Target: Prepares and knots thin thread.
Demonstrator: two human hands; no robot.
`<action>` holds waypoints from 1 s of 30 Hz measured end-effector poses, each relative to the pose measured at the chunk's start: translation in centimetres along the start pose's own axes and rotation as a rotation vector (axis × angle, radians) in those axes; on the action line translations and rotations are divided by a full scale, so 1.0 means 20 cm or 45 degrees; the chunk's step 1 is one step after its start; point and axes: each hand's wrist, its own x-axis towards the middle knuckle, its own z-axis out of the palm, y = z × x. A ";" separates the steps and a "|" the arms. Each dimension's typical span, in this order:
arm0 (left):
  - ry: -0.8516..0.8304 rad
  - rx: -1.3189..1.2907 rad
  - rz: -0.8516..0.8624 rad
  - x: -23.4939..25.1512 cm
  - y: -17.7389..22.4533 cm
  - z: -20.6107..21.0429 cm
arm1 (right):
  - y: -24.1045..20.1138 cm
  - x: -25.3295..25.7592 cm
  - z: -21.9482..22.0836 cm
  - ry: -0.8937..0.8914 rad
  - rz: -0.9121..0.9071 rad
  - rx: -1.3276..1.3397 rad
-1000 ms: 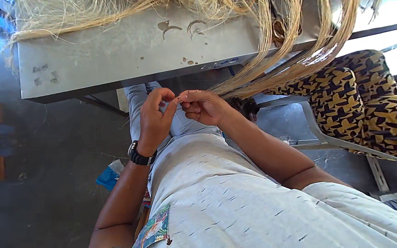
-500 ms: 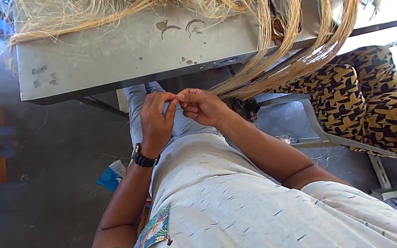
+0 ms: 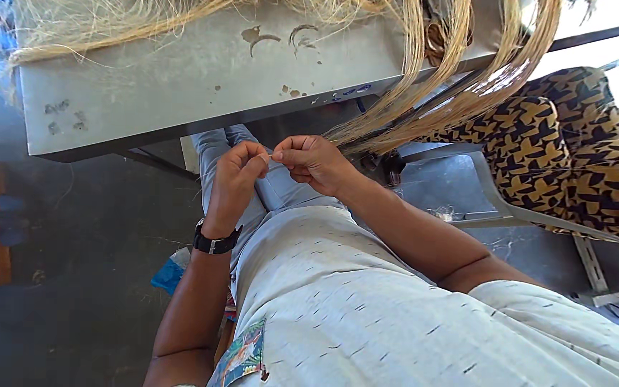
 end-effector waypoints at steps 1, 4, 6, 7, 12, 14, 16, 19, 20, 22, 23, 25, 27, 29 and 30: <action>-0.011 -0.035 -0.012 0.00 0.00 0.00 | 0.00 0.00 0.00 0.000 -0.003 -0.013; -0.057 -0.129 -0.065 0.01 0.02 -0.02 | -0.01 0.00 0.00 0.003 -0.005 -0.055; -0.103 -0.186 -0.111 0.01 0.02 -0.03 | -0.01 0.00 0.00 -0.007 0.001 -0.071; -0.118 -0.212 -0.138 0.01 0.02 -0.04 | -0.01 -0.01 0.00 -0.015 0.005 -0.076; -0.165 -0.259 -0.167 0.01 0.00 -0.08 | -0.01 -0.01 0.00 -0.054 0.040 -0.106; -0.169 -0.264 -0.161 0.00 -0.01 -0.09 | -0.02 -0.02 0.00 -0.058 0.045 -0.127; -0.173 -0.273 -0.157 -0.01 -0.01 -0.10 | -0.02 -0.02 -0.01 -0.067 0.031 -0.155; -0.174 -0.270 -0.164 -0.01 0.00 -0.11 | -0.02 -0.02 0.00 -0.069 0.010 -0.208; -0.177 -0.260 -0.163 -0.01 -0.01 -0.11 | -0.02 -0.02 0.00 -0.062 0.000 -0.222; -0.173 -0.223 -0.166 0.00 0.00 -0.11 | -0.02 -0.02 0.00 -0.039 -0.021 -0.256; -0.178 -0.224 -0.169 -0.01 0.00 -0.11 | -0.02 -0.02 0.00 -0.028 -0.033 -0.276; -0.202 -0.301 -0.173 0.00 0.00 -0.11 | -0.03 -0.02 0.01 -0.010 -0.058 -0.310; -0.220 -0.445 -0.186 0.01 0.00 -0.12 | -0.03 -0.02 0.01 0.014 -0.087 -0.333; -0.214 -0.532 -0.178 0.01 -0.01 -0.13 | -0.04 -0.02 0.00 0.025 -0.105 -0.337; -0.208 -0.530 -0.173 0.00 -0.02 -0.14 | -0.04 -0.02 -0.01 0.023 -0.103 -0.336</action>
